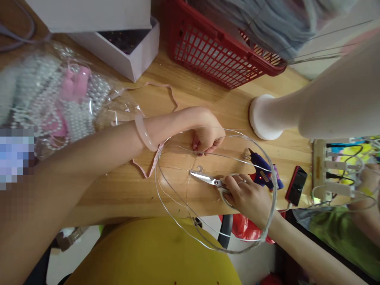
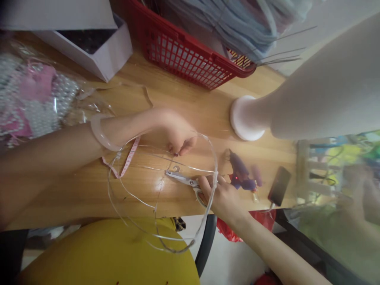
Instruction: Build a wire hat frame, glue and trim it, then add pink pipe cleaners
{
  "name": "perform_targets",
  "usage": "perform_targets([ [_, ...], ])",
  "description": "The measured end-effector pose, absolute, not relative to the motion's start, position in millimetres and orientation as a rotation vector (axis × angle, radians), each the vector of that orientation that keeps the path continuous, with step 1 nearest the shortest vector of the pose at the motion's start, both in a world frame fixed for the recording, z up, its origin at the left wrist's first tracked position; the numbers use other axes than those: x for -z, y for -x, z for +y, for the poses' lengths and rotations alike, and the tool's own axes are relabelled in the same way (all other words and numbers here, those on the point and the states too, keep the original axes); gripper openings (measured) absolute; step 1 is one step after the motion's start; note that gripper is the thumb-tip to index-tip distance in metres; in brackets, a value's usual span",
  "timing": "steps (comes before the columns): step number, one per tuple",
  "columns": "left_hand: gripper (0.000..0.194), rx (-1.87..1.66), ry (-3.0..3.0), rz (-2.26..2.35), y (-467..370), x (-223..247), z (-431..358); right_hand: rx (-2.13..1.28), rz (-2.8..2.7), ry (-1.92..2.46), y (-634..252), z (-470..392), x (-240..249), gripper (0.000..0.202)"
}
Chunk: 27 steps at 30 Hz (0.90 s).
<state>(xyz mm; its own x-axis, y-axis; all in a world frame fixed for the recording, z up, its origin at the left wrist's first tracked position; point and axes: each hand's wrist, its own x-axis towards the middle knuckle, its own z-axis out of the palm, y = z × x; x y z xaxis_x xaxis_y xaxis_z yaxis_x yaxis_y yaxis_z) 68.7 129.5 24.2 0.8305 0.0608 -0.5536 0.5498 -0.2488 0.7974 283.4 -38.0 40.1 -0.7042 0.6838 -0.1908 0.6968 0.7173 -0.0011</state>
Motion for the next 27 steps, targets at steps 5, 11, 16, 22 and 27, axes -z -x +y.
perform_targets([
  [5,0.017,0.489,-1.780,0.458,-70,-23,130,0.196,2.752,-1.176,-285,-37,-41,0.011],
  [11,0.018,0.487,-1.774,0.429,-70,-24,130,0.039,2.803,-1.255,-286,-39,-42,0.005],
  [16,0.018,0.492,-1.809,0.425,-70,-26,129,0.082,2.725,-1.251,-280,-40,-40,0.004],
  [22,0.019,0.474,-1.746,0.481,-69,-27,128,0.083,2.723,-1.203,-276,-41,-41,0.005],
  [27,0.019,0.494,-1.734,0.492,-70,-28,129,0.084,2.691,-1.158,-274,-42,-42,0.008],
])
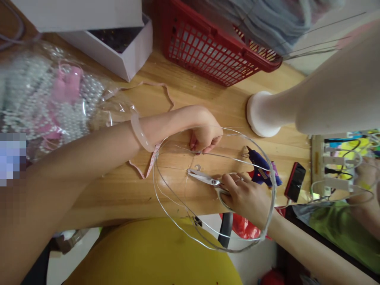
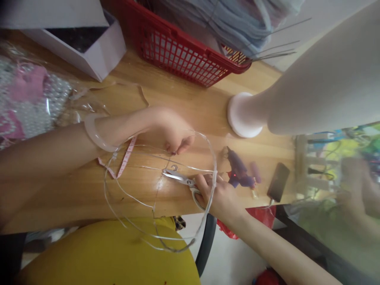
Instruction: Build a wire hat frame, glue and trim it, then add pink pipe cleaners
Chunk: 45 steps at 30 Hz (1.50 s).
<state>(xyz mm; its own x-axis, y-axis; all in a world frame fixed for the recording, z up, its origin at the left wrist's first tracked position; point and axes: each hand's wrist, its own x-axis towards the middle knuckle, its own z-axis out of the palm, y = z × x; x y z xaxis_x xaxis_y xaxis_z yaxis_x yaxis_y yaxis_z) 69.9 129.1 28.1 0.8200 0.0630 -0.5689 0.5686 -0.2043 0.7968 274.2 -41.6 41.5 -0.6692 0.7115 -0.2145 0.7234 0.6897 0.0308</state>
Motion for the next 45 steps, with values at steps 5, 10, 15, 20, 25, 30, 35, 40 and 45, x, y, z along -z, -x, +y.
perform_targets([
  [5,0.018,0.509,-1.787,0.452,-71,-25,131,0.064,2.698,-1.155,-273,-44,-41,0.012],
  [10,0.017,0.513,-1.791,0.438,-72,-21,132,-0.010,2.672,-1.111,-273,-44,-43,0.008],
  [15,0.016,0.509,-1.765,0.445,-72,-20,132,-0.074,2.674,-1.085,-270,-44,-45,0.011],
  [20,0.016,0.510,-1.745,0.460,-72,-21,132,-0.132,2.722,-1.082,-273,-42,-44,0.016],
  [25,0.018,0.484,-1.765,0.490,-71,-24,131,-0.040,2.757,-1.177,-281,-35,-42,0.019],
  [30,0.015,0.483,-1.768,0.480,-72,-24,131,0.059,2.670,-1.235,-279,-36,-42,0.015],
  [35,0.017,0.495,-1.783,0.532,-73,-29,127,0.027,2.618,-1.245,-271,-42,-43,0.013],
  [40,0.019,0.493,-1.778,0.619,-72,-38,122,0.000,2.542,-1.203,-262,-46,-46,0.008],
  [45,0.021,0.486,-1.769,0.610,-73,-36,122,-0.058,2.491,-1.191,-259,-52,-47,0.008],
])
